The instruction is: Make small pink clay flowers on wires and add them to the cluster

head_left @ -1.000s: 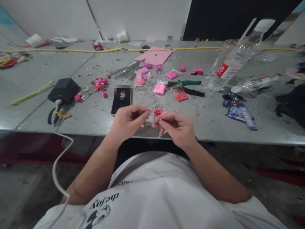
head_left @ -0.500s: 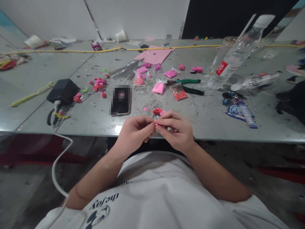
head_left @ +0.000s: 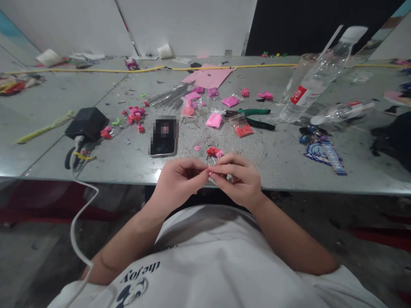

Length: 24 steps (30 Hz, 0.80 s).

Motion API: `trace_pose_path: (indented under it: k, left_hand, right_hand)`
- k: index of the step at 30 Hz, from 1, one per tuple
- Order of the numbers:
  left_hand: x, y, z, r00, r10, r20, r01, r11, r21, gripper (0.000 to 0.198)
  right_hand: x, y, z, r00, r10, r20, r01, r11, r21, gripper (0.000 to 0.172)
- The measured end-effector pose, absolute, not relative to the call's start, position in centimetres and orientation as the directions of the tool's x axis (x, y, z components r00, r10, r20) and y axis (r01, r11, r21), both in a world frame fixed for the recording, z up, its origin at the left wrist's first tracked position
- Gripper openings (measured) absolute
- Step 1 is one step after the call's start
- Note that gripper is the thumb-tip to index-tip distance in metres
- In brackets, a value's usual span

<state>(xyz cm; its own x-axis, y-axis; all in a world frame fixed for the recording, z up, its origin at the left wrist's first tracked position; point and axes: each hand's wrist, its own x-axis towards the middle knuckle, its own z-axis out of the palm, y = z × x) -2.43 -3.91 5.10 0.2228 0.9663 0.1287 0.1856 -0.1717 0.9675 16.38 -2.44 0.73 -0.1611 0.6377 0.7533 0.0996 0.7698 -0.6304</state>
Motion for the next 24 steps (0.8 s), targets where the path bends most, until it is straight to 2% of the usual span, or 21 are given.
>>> trace_pose_path:
  k: [4, 7, 10, 14, 17, 21, 24]
  left_hand:
    - [-2.8, -3.7, 5.6, 0.273, 0.912, 0.306, 0.318, -0.386, 0.866, 0.01]
    - [-3.3, -3.5, 5.9, 0.36, 0.83, 0.427, 0.386, -0.549, 0.742, 0.01]
    - [-3.6, -3.3, 6.0, 0.442, 0.757, 0.481, 0.396, -0.646, 0.653, 0.008]
    - [-3.9, -3.1, 5.8, 0.486, 0.718, 0.499, 0.408, -0.691, 0.597, 0.006]
    - [-4.9, -2.4, 5.3, 0.462, 0.729, 0.506, 0.489, -0.685, 0.54, 0.007]
    - [-7.4, -0.9, 4.4, 0.486, 0.716, 0.502, 0.587, -0.692, 0.42, 0.014]
    - [-8.9, -0.1, 3.8, 0.578, 0.712, 0.399, 0.611, -0.702, 0.365, 0.025]
  right_hand:
    - [16.6, -2.3, 0.4, -0.245, 0.71, 0.66, -0.079, 0.664, -0.744, 0.017]
    - [16.9, -1.9, 0.5, -0.357, 0.775, 0.521, -0.185, 0.488, -0.853, 0.012]
    - [17.1, -1.6, 0.8, -0.439, 0.796, 0.417, -0.277, 0.322, -0.905, 0.012]
    - [17.4, -1.3, 1.0, -0.502, 0.8, 0.329, -0.369, 0.146, -0.918, 0.012]
    - [17.2, -1.3, 0.8, -0.437, 0.858, 0.269, -0.432, 0.063, -0.9, 0.015]
    - [16.7, -1.3, 0.5, -0.29, 0.934, 0.207, -0.451, 0.058, -0.89, 0.026]
    - [16.5, -1.3, 0.4, -0.254, 0.942, 0.218, -0.442, 0.088, -0.893, 0.025]
